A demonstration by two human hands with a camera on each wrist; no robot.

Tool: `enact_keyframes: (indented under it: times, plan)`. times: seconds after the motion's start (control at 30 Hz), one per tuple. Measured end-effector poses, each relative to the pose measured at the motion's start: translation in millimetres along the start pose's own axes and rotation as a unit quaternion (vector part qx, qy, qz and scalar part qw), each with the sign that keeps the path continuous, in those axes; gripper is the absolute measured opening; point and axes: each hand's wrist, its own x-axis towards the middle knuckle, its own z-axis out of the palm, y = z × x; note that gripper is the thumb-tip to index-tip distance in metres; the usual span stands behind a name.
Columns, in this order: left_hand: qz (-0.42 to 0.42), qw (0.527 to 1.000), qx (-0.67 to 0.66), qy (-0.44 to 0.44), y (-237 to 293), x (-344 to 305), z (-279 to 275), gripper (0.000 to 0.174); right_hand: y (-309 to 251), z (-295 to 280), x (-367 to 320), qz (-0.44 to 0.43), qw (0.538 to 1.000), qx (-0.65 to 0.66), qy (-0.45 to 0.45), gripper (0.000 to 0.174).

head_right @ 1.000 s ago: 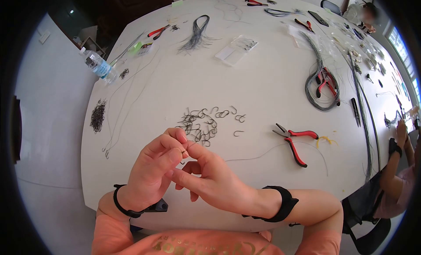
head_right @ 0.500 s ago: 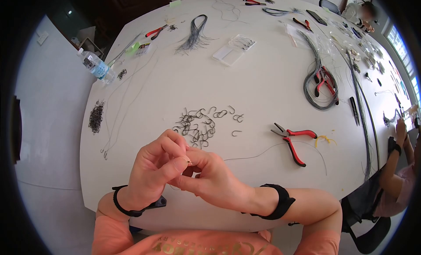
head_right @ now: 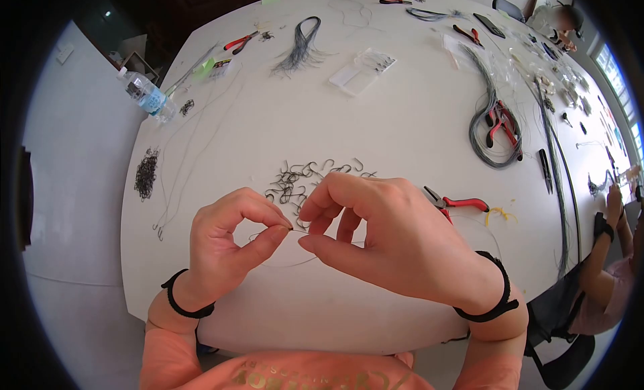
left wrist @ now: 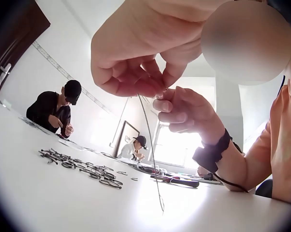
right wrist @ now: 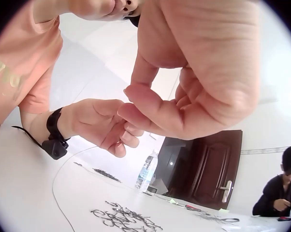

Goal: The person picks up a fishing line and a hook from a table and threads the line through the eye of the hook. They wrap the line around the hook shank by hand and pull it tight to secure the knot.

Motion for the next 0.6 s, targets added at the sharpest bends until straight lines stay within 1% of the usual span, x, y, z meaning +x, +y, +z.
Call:
enact_keyframes:
  times: [0.07,0.13,0.17,0.23,0.37,0.43,0.6]
  plan:
    - [-0.008,1.000,-0.008,-0.006,1,-1,1,0.013,0,2,0,0.002,1.000,0.003,0.003,0.020]
    - [-0.015,1.000,-0.016,-0.014,1,-1,1,0.014,3,4,1,-0.011,1.000,0.009,-0.009,0.013]
    - [-0.020,0.999,-0.019,-0.019,1,-1,1,0.013,5,4,1,-0.009,1.000,0.010,-0.007,0.013]
    - [-0.026,0.999,-0.022,-0.024,1,-1,1,0.013,6,3,2,-0.026,1.000,-0.009,-0.012,0.007]
    - [-0.043,0.998,-0.037,-0.040,1,-1,0,0.012,8,5,0,-0.042,0.999,-0.016,-0.001,0.006]
    - [-0.047,0.997,-0.039,-0.047,1,-1,-1,0.011,8,4,0,-0.054,0.998,-0.041,0.003,0.006]
    - [-0.056,0.997,-0.036,-0.051,1,-1,-1,0.011,11,5,1,-0.058,0.998,-0.036,0.002,0.007]
